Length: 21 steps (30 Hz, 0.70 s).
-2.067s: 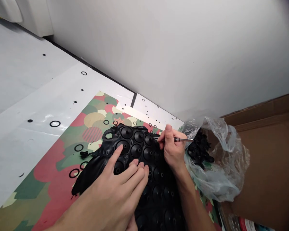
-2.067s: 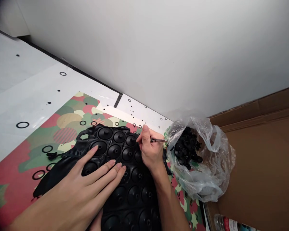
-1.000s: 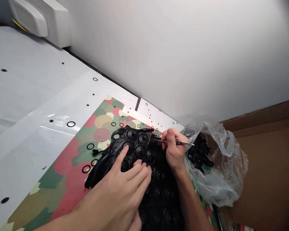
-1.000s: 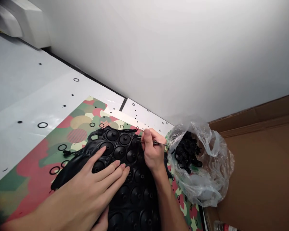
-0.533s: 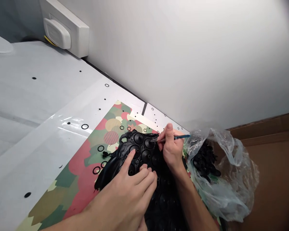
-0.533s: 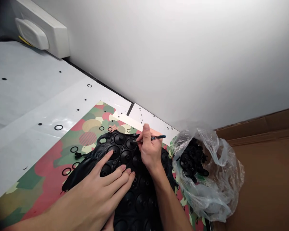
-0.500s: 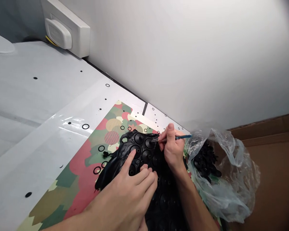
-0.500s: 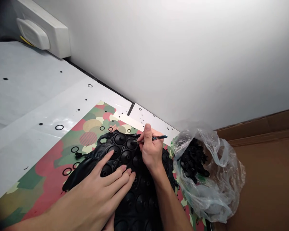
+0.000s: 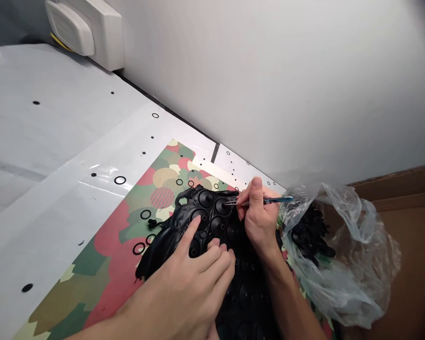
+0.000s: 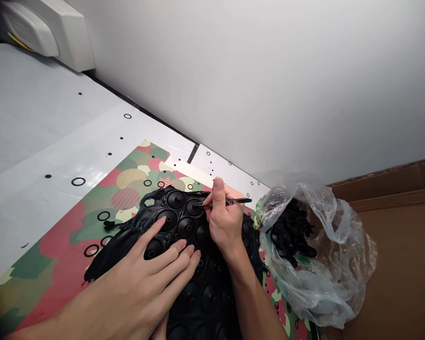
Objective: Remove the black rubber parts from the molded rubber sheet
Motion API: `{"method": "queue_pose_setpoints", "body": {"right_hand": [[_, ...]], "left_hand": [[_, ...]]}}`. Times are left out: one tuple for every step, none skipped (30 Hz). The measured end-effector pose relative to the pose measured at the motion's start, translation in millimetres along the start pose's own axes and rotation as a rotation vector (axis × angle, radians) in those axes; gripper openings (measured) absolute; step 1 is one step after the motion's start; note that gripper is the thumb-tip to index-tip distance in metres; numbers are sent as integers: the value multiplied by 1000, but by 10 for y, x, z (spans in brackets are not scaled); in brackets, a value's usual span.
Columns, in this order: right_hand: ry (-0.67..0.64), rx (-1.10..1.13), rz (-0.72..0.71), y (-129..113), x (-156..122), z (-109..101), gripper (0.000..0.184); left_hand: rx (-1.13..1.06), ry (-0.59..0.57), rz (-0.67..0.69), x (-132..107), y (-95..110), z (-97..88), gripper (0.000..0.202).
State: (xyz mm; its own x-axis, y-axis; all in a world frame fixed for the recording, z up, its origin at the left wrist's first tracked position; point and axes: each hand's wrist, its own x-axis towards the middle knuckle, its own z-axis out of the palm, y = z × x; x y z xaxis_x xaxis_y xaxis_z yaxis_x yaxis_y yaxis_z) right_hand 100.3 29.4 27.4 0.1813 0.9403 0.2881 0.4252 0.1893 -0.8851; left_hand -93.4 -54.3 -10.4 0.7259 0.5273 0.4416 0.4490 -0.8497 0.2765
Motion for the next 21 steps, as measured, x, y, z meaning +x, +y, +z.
{"method": "queue_pose_setpoints", "body": {"right_hand": [[5, -9, 4, -4, 0, 4, 71], [6, -17, 13, -12, 3, 8, 71], [5, -27, 26, -22, 9, 12, 71], [3, -41, 40, -35, 18, 14, 71], [-1, -58, 55, -50, 29, 16, 70], [-5, -77, 67, -65, 44, 16, 70], [-7, -95, 77, -79, 59, 14, 70], [-8, -113, 86, -92, 74, 11, 70], [-11, -131, 94, -103, 88, 7, 70], [-15, -148, 100, -112, 98, 5, 71], [-17, -166, 103, -120, 103, 3, 71], [-16, -185, 100, -127, 103, 2, 71], [-15, -204, 90, -133, 97, 3, 71], [-14, -225, 71, -140, 87, 4, 70], [-17, -248, 41, -147, 72, 6, 68], [-26, -277, 1, -153, 55, 6, 66], [-46, -311, -52, -158, 39, 4, 64], [-78, -348, -115, -159, 24, -1, 62], [-120, -387, -187, -156, 13, -9, 60], [-167, -424, -264, -147, 6, -21, 59], [-212, -459, -343, -133, 4, -35, 57]], "left_hand": [[4, 2, -1, 2, 3, -5, 49], [8, 2, 0, 3, 4, -7, 48], [9, -1, 1, 5, 3, -10, 48], [6, -7, 0, 7, 2, -12, 48], [0, -9, -1, 9, 0, -15, 49], [-8, -11, -3, 12, -2, -17, 50], [-16, -13, -2, 15, -4, -20, 52], [-22, -17, -2, 18, -5, -21, 53], [-26, -19, -3, 22, -5, -21, 54], [-28, -19, -3, 24, -6, -21, 55], [-28, -19, -5, 26, -5, -21, 55], [-27, -18, -8, 27, -3, -21, 54], [-25, -15, -9, 26, -1, -22, 53], [-22, -15, -9, 25, 2, -23, 53], [-17, -13, -6, 23, 4, -25, 52], [-10, -13, -4, 22, 7, -26, 51], [-3, -12, -3, 21, 9, -24, 50], [5, -11, -3, 21, 9, -19, 50], [11, -10, -3, 22, 8, -10, 50], [18, -6, -3, 22, 4, 5, 49], [21, 5, 5, 21, -2, 24, 50]]}}
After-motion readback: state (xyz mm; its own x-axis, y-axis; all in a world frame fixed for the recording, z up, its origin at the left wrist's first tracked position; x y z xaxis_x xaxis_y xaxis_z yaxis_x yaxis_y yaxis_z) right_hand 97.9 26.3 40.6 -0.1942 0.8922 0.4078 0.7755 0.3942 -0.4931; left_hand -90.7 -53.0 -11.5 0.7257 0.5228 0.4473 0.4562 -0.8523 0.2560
